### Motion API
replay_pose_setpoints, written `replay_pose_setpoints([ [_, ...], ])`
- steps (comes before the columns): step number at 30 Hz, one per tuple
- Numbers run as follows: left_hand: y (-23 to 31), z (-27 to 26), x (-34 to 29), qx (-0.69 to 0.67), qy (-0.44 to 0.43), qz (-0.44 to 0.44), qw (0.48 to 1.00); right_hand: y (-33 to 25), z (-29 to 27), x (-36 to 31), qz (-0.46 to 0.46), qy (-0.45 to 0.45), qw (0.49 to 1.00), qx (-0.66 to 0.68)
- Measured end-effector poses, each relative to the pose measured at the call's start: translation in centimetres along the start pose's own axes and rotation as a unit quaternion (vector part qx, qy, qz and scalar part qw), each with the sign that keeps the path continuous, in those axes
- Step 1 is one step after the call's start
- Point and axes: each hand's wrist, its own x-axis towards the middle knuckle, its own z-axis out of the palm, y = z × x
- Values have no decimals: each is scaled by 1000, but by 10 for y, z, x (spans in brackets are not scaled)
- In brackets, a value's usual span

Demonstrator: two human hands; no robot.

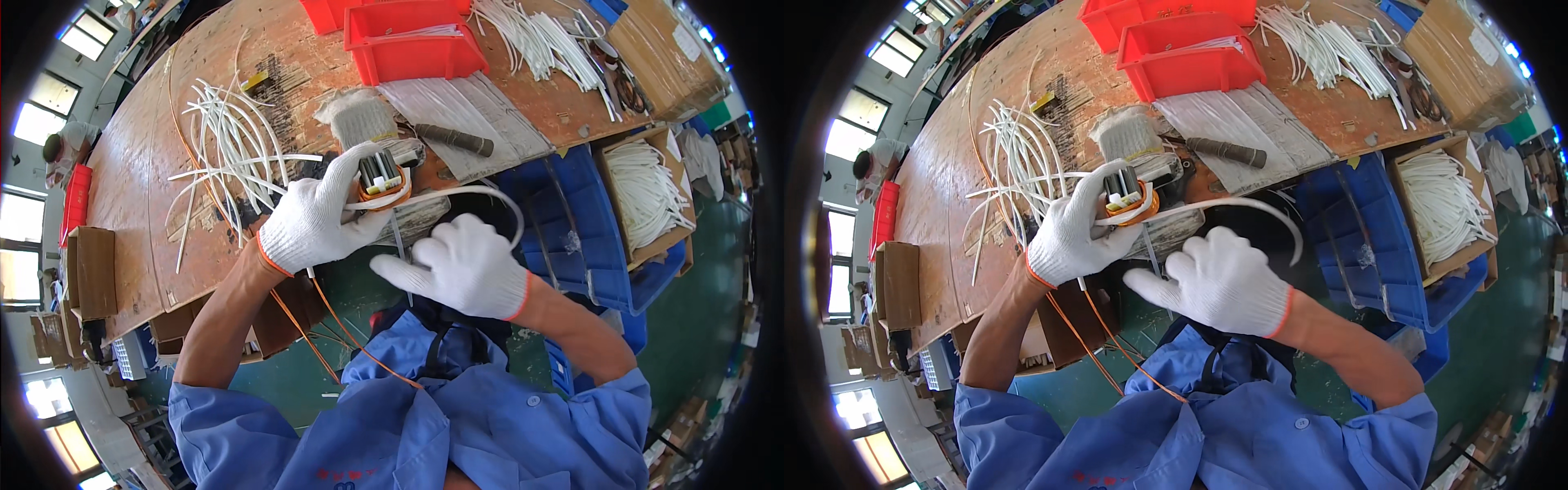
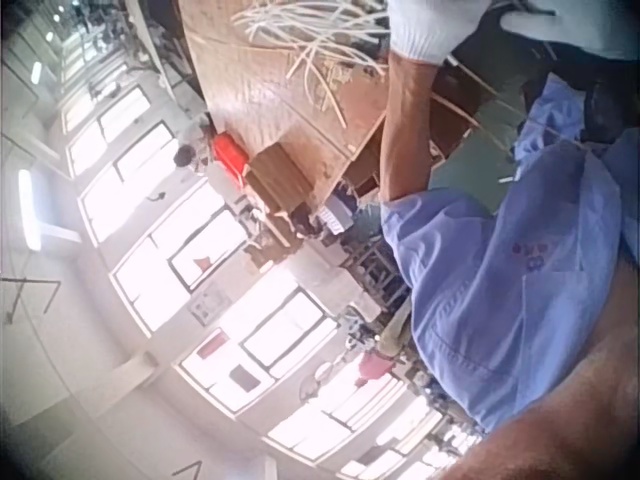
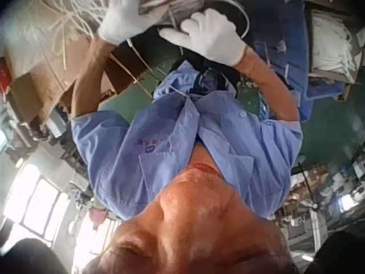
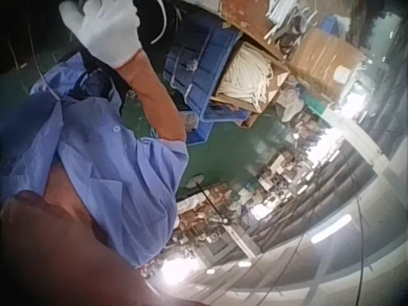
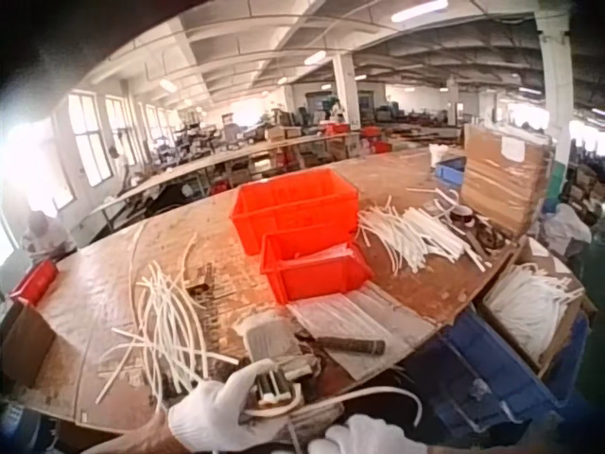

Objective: The worker cuts plastic strapping, wraps insulation tape, and secures copper coils/windings using standard workspace fixtures and manual dexterity.

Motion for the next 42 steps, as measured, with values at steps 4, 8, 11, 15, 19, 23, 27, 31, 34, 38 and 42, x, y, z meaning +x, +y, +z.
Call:
replay_pose_setpoints([
  [4, -6, 5, -2, -14, 35, 46, 998, -9, 15, 4, 175, 24, 920, 350],
  [8, -7, 3, -4, -16, 27, 40, 999, -9, -25, 35, 385, -32, 677, 627],
  [11, -4, -1, -3, -17, 17, 38, 999, -2, -28, 43, 407, -66, 664, 623],
  [15, -5, 0, -4, -10, 11, 25, 1000, -2, -31, 55, 438, -92, 631, 633],
  [19, -7, 1, -3, -17, 2, 15, 1000, -1, -29, 55, 452, -98, 609, 644],
  [23, -8, 0, -1, -33, -18, 8, 999, 7, -32, 68, 474, -103, 586, 649],
  [27, -17, 7, -6, -39, 23, 44, 998, 11, -46, 89, 496, -85, 571, 648],
  [31, -5, -1, -3, -43, -9, 7, 999, -5, -23, 75, 503, 60, 671, 541],
  [34, -5, -1, -1, -41, -26, -18, 999, -5, -17, 74, 454, 145, 782, 401],
  [38, -22, 11, -7, -34, 64, 82, 994, 3, -8, 80, 352, 160, 854, 347],
  [42, -7, -1, -3, -20, 11, 46, 999, -22, -25, 62, 353, 133, 781, 497],
])
